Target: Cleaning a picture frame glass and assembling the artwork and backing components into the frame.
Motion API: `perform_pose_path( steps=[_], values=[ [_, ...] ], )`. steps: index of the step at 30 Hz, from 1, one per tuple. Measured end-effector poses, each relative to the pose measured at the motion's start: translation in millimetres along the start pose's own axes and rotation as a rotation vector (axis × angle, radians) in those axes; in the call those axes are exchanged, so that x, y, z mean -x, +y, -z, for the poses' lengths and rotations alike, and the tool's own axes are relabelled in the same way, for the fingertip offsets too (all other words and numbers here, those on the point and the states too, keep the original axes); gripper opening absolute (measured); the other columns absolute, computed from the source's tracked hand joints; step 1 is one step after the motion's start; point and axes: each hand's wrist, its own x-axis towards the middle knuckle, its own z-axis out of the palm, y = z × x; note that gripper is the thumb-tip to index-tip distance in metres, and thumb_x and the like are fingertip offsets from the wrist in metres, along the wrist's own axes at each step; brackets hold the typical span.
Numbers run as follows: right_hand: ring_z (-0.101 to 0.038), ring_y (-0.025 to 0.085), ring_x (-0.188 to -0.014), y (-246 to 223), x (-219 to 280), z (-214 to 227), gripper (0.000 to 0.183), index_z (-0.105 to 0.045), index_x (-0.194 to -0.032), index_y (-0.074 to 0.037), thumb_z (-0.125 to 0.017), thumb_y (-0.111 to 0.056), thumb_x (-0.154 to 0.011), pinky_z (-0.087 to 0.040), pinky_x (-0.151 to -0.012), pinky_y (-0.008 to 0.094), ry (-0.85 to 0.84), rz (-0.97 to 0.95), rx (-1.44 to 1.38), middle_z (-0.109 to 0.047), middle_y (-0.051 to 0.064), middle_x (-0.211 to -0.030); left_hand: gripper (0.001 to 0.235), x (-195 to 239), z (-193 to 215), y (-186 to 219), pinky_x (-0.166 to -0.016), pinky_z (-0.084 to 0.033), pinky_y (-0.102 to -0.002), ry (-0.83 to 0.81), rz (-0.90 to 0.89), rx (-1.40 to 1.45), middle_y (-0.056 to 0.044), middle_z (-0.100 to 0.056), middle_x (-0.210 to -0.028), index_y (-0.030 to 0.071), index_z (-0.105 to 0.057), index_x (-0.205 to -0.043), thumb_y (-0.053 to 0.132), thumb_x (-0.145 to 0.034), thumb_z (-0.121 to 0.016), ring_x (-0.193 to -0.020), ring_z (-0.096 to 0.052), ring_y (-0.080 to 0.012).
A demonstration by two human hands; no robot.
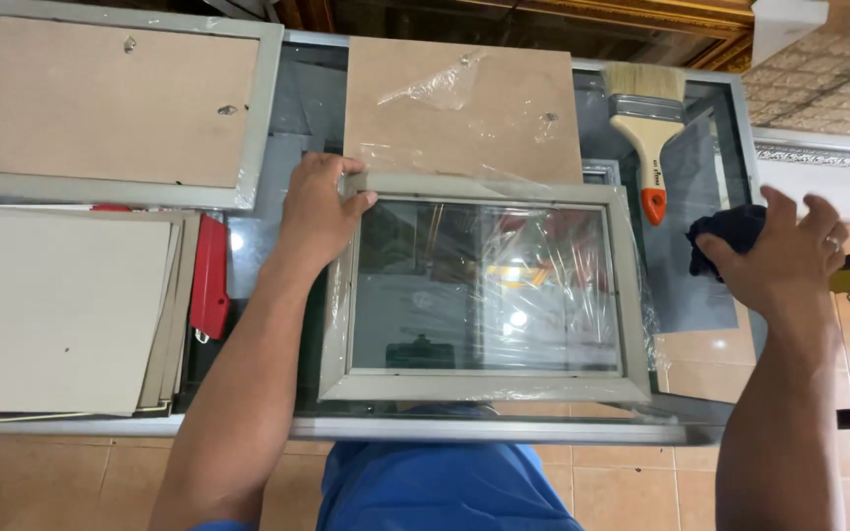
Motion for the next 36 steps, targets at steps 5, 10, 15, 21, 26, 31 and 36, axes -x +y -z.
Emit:
perform_pose_path(
  steps=[5,10,15,21,26,31,36],
  values=[
    [-0.032,0.046,-0.146,-97.6,4.2,1.9,0.062,-0.044,-0.152,-0.003,-0.052,-0.038,-0.102,-0.032,-0.113,0.061,-0.068,0.604,-0.461,-0.033,0.028,-0.161,0.032,1.4,12.8,11.1,-0.099,-0.047,-0.041,-0.056,0.082,-0.062,-0.011,-0.059,-0.12,0.007,-0.069,-0.119,0.01,-0.088,-0.076,-0.115,-0.057,-0.0274],
    [-0.027,0.048,-0.15,-119.6,11.4,-56.4,0.065,-0.042,-0.156,-0.007,-0.058,-0.038,-0.101,-0.03,-0.116,0.058,0.032,0.565,-0.319,-0.036,0.024,-0.161,0.032,6.1,7.5,3.8,-0.095,-0.047,-0.041,0.05,-0.043,-0.023,-0.013,-0.061,-0.117,0.005,-0.069,-0.116,0.009,-0.085,-0.078,-0.11,-0.058,-0.031],
    [-0.049,0.051,-0.137,-105.7,-0.2,-80.2,0.061,-0.056,-0.15,0.004,-0.066,-0.035,-0.104,-0.027,-0.125,0.052,0.252,0.786,-0.418,-0.057,0.033,-0.141,0.032,18.8,66.9,23.3,-0.092,-0.051,-0.052,0.191,-0.037,0.004,-0.021,-0.065,-0.117,0.006,-0.072,-0.119,0.022,-0.092,-0.08,-0.112,-0.063,-0.0447],
    [-0.038,0.049,-0.143,-112.2,6.6,-61.0,0.052,-0.055,-0.146,0.002,-0.058,-0.025,-0.102,-0.034,-0.114,0.055,0.095,0.654,-0.474,-0.048,0.026,-0.152,0.027,65.7,186.5,-67.6,-0.082,-0.059,-0.036,0.646,-0.142,-0.202,-0.023,-0.07,-0.117,-0.011,-0.069,-0.123,-0.02,-0.1,-0.079,-0.104,-0.067,-0.0283],
    [-0.045,0.043,-0.134,-116.8,7.2,-57.1,0.053,-0.057,-0.144,0.003,-0.061,-0.028,-0.1,-0.039,-0.109,0.051,0.137,0.656,-0.443,-0.052,0.024,-0.146,0.047,139.1,274.5,-454.4,-0.065,-0.06,-0.06,0.252,0.669,-0.284,-0.045,-0.064,-0.112,-0.023,-0.059,-0.136,0.024,-0.132,-0.059,-0.088,-0.068,-0.0571],
    [-0.041,0.046,-0.139,-115.9,7.2,-59.8,0.055,-0.056,-0.146,0.0,-0.06,-0.032,-0.101,-0.036,-0.112,0.054,0.115,0.617,-0.43,-0.05,0.023,-0.15,0.062,156.2,273.4,-378.3,-0.098,-0.043,-0.066,0.14,0.829,-0.209,-0.048,-0.056,-0.128,-0.017,-0.05,-0.148,0.042,-0.127,-0.048,-0.1,-0.06,-0.0684],
    [-0.046,0.044,-0.133,-113.0,4.3,-65.3,0.054,-0.057,-0.145,0.002,-0.063,-0.028,-0.1,-0.04,-0.107,0.053,0.136,0.651,-0.438,-0.05,0.024,-0.147,0.043,164.0,274.0,-314.9,-0.085,-0.057,-0.059,0.415,0.813,-0.174,-0.039,-0.064,-0.117,-0.014,-0.054,-0.142,0.026,-0.127,-0.051,-0.094,-0.068,-0.0535]
  ],
)
